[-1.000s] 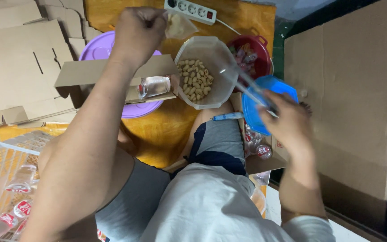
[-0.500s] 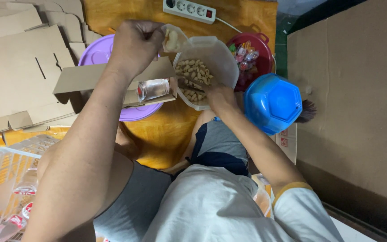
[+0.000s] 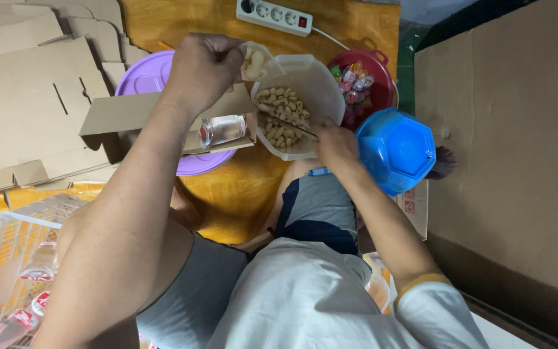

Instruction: The person uses tongs to transfer cashews from a container into a small plastic bag, then places the bag into a cardboard box. They then open a container of orange snacks and transfer them into a plastic bag using tongs.

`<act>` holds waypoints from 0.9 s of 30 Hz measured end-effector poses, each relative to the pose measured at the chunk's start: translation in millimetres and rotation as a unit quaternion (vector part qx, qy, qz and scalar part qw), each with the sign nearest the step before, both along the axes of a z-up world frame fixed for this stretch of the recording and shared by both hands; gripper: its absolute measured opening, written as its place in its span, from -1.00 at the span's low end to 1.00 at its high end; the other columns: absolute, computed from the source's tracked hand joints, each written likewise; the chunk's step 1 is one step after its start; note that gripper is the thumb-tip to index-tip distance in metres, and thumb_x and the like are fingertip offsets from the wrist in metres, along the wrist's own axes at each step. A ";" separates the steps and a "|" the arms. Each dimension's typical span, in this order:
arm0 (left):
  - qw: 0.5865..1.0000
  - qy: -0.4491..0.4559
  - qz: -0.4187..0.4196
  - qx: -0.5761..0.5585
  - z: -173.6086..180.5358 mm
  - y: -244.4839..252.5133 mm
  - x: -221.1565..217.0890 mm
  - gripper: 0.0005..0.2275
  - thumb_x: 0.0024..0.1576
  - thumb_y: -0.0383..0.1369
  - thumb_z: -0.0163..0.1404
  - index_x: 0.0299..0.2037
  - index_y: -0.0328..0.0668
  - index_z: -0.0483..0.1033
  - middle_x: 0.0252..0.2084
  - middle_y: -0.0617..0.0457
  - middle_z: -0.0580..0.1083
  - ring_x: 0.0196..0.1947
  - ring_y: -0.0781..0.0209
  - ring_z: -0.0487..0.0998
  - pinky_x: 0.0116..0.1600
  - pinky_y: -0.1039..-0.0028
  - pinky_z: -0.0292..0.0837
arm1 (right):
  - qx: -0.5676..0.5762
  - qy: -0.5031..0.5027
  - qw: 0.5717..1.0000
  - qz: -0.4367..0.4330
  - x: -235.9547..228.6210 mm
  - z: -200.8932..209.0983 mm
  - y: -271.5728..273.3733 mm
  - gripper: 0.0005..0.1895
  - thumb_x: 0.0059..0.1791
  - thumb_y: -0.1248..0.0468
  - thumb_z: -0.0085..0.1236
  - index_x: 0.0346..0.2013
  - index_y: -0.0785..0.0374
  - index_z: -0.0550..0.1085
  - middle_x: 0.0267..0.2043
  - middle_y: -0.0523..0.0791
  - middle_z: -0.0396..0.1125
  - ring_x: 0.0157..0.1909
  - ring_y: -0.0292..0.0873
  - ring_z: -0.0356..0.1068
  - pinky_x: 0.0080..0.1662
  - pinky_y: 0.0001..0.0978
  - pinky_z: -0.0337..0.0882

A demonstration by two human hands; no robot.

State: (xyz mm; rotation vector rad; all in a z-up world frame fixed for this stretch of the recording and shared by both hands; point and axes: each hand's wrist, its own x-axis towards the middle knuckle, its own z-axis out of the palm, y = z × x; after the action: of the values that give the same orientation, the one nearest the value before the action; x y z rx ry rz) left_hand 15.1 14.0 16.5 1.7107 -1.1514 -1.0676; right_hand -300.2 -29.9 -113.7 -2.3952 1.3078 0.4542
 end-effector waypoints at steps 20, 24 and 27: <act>0.997 0.046 -0.020 0.055 -1.9 -7.9 -15.4 -0.78 0.29 -0.22 -0.01 -0.28 -0.05 0.66 -0.53 0.17 0.54 -0.57 0.40 0.45 -0.36 0.55 0.40 | -0.076 -0.311 0.945 -0.070 -65.4 234.3 68.4 -0.50 0.03 0.33 0.28 0.28 0.25 0.46 -0.02 -0.09 0.35 -0.12 -0.22 0.36 -0.12 -0.41 0.36; 0.988 0.129 0.006 0.081 -3.2 -7.5 -14.0 -0.81 0.29 -0.33 -0.01 -0.08 -0.14 0.69 -0.53 0.11 0.53 -0.63 0.40 0.42 -0.54 0.62 0.35 | -0.070 -0.319 0.940 -0.093 -74.0 232.7 68.2 -0.47 0.01 0.35 0.29 0.29 0.27 0.45 -0.02 -0.08 0.34 -0.14 -0.21 0.37 -0.14 -0.42 0.38; 0.991 0.111 0.005 0.071 2.4 -3.6 -11.1 -0.78 0.31 -0.27 0.00 -0.33 -0.11 0.62 -0.55 0.14 0.47 -0.67 0.41 0.39 -0.55 0.59 0.29 | -0.091 -0.320 0.934 -0.127 -81.2 227.5 66.4 -0.48 0.04 0.27 0.28 0.30 0.31 0.46 -0.07 -0.09 0.29 -0.14 -0.22 0.30 -0.12 -0.41 0.32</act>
State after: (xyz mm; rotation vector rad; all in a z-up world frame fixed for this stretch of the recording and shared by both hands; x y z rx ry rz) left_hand 4.0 10.4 18.9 1.6536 -0.9439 -1.3233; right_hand -381.4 36.5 113.8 -2.1719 1.3414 -0.5069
